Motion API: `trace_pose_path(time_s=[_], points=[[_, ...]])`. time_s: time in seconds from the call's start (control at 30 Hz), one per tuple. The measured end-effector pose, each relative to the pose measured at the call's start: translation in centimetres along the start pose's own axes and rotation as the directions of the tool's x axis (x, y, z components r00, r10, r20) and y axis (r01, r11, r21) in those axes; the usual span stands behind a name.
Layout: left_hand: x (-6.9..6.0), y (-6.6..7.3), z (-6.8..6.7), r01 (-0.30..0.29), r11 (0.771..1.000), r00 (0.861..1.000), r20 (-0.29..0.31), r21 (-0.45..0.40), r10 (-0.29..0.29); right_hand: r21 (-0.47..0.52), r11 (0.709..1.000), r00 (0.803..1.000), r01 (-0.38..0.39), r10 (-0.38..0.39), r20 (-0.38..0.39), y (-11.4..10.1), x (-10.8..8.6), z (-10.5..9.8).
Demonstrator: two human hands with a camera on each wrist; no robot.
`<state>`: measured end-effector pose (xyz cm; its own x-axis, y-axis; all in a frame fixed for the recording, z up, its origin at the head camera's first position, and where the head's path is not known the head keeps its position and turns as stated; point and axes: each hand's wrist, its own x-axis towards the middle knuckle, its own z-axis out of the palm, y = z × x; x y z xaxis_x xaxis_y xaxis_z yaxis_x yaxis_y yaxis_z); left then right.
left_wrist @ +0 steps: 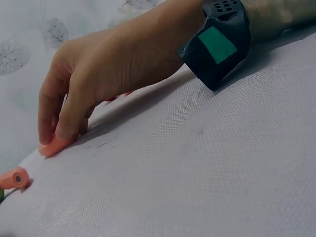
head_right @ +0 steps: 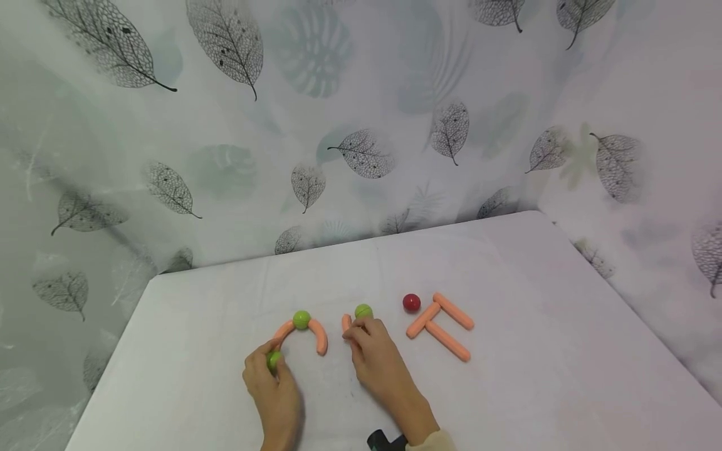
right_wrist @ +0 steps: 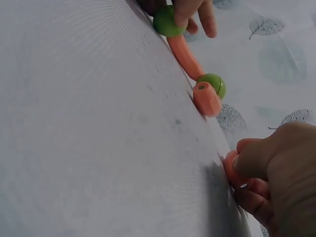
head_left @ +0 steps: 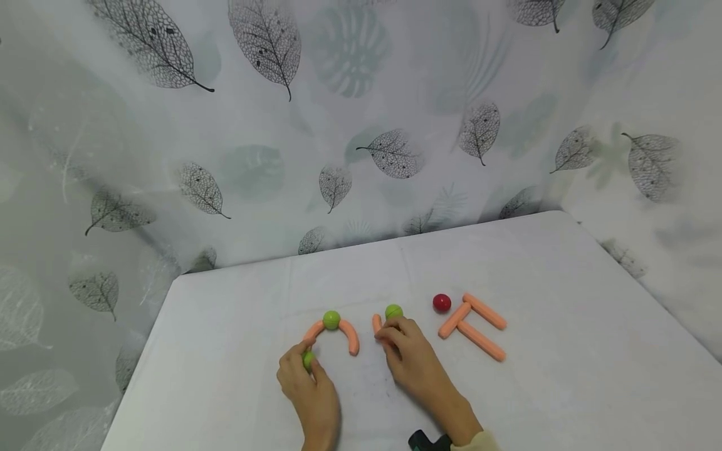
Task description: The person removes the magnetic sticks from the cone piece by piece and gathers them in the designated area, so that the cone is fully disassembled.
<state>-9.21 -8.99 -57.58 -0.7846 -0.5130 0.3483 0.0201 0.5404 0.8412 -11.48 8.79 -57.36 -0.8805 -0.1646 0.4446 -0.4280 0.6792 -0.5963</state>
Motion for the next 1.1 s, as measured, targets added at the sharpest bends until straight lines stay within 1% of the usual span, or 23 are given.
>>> trace_pose_path(time_s=[0.1,0.23,0.33,0.47,0.6,0.77,0.87,0.97,1.1], points=[[0.01,0.04,-0.07,0.004,1.0,1.0,0.005,-0.002,-0.004,-0.005,1.0,1.0,0.027,-0.027,-0.013,0.1,0.06,0.15],[-0.04,0.08,-0.12,0.054,0.998,0.998,0.041,-0.012,-0.054,-0.025,0.998,0.997,0.061,-0.062,-0.051,0.32,0.12,0.23],[-0.12,0.01,-0.11,0.083,0.996,0.995,0.063,-0.018,-0.082,-0.043,0.998,0.996,0.055,-0.058,-0.072,0.35,0.08,0.19],[-0.18,-0.04,-0.04,0.06,0.998,0.996,0.063,-0.021,-0.059,-0.069,0.997,0.995,0.035,-0.041,-0.093,0.38,0.0,0.1],[-0.26,-0.14,0.0,0.036,0.999,0.997,0.065,-0.028,-0.034,-0.094,0.996,0.996,0.004,-0.012,-0.09,0.35,0.05,0.02],[-0.25,-0.23,0.12,0.027,0.998,0.995,0.098,-0.051,-0.021,-0.125,0.992,0.993,-0.029,0.014,-0.121,0.38,0.22,-0.08],[-0.22,-0.09,0.14,0.049,0.996,0.991,0.126,-0.072,-0.04,-0.141,0.989,0.989,-0.048,0.027,-0.147,0.5,0.24,-0.08],[-0.24,0.14,0.13,0.1,0.991,0.983,0.162,-0.085,-0.086,-0.147,0.986,0.986,-0.072,0.049,-0.157,0.6,0.15,-0.09],[-0.38,0.36,0.17,0.147,0.987,0.971,0.201,-0.059,-0.132,-0.142,0.985,0.983,-0.102,0.078,-0.168,0.61,-0.04,-0.16]])
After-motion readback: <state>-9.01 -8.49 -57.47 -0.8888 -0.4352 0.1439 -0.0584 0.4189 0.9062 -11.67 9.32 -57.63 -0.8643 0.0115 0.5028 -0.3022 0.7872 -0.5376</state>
